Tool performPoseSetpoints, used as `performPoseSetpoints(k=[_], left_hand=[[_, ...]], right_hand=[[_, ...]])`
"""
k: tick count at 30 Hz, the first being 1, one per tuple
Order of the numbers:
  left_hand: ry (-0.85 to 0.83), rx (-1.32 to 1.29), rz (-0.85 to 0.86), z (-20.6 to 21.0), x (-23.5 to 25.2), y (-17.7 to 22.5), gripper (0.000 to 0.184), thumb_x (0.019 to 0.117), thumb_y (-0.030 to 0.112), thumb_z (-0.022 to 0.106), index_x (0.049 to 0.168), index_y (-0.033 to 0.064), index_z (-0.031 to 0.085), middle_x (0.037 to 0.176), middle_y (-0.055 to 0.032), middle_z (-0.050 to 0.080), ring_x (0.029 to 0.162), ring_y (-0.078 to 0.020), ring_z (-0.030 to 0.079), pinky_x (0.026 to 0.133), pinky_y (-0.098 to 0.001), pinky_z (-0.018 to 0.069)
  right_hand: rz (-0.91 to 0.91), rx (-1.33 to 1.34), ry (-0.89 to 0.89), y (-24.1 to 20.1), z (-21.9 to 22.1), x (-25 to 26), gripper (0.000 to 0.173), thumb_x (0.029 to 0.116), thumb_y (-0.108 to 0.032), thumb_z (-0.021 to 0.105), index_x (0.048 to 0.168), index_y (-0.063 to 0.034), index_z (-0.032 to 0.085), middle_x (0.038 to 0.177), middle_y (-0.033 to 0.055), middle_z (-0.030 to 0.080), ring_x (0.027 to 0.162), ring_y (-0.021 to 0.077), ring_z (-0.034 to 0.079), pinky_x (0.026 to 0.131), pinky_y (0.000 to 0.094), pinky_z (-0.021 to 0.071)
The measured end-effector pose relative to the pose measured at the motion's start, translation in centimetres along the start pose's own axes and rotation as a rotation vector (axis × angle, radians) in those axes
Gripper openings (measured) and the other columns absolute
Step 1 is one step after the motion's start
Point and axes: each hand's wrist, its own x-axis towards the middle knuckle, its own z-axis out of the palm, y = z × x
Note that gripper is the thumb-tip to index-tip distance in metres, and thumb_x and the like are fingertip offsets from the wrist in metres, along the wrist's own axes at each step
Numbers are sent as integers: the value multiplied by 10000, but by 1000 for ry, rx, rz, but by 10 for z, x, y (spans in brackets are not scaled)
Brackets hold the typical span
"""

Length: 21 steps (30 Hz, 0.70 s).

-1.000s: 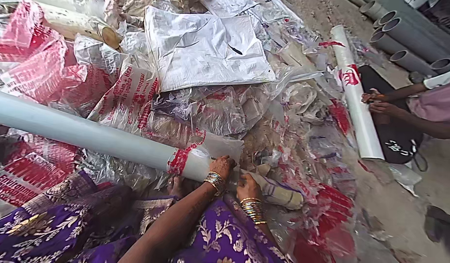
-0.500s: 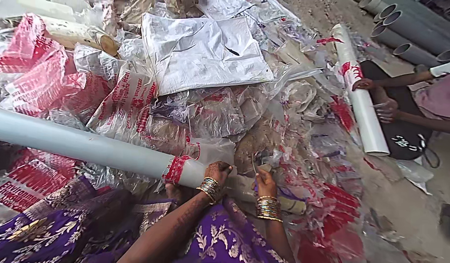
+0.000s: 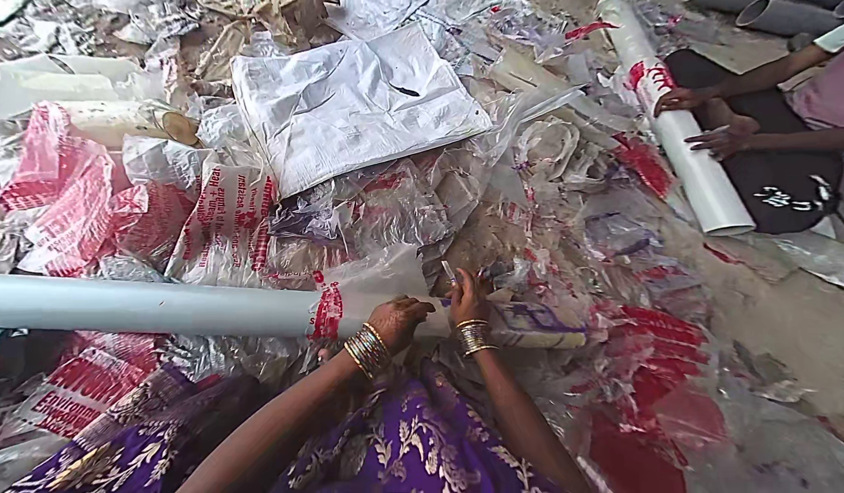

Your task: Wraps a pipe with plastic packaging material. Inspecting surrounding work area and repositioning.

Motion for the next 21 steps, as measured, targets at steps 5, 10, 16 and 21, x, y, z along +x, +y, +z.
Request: performPoseSetpoints(k=[5, 10, 16, 21], left_hand=[[323, 240, 500, 4, -54, -7, 186, 967, 103, 561, 965, 114, 747, 985, -62, 753, 949, -240, 720, 811, -352, 597], [207, 557, 372, 41, -109, -48, 187, 954, 209, 584, 967, 196, 770, 1104, -12, 756, 1049, -234, 714, 867, -435, 568], [313, 715, 296, 43, -84, -47, 220, 936, 170, 590, 1085, 182, 751, 1386, -32, 670, 1291, -260, 624, 1017, -431, 506], [311, 680, 426, 35, -58, -78, 163, 1047, 266, 514, 1121, 199, 642, 1453, -88, 619, 1371, -297, 560, 1039, -451, 476]], right_hand=[[103, -78, -92, -4, 1, 6, 445, 1096, -216, 397, 1507, -71, 486, 1053, 188, 759, 976, 394, 733, 887, 580, 540], [126, -65, -96, -7, 0, 3, 439, 1107, -218, 375, 1502, -63, 488, 1090, 196, 753, 1009, 388, 731, 917, 570, 537], [108, 140, 22, -2, 0, -11, 409, 1093, -174, 410, 1442, 8, 521, 998, 199, 758, 898, 366, 748, 859, 545, 564], [114, 157, 42, 2, 5, -8, 406, 1089, -172, 404, 1423, 14, 540, 987, 198, 759, 892, 367, 750, 858, 545, 568]])
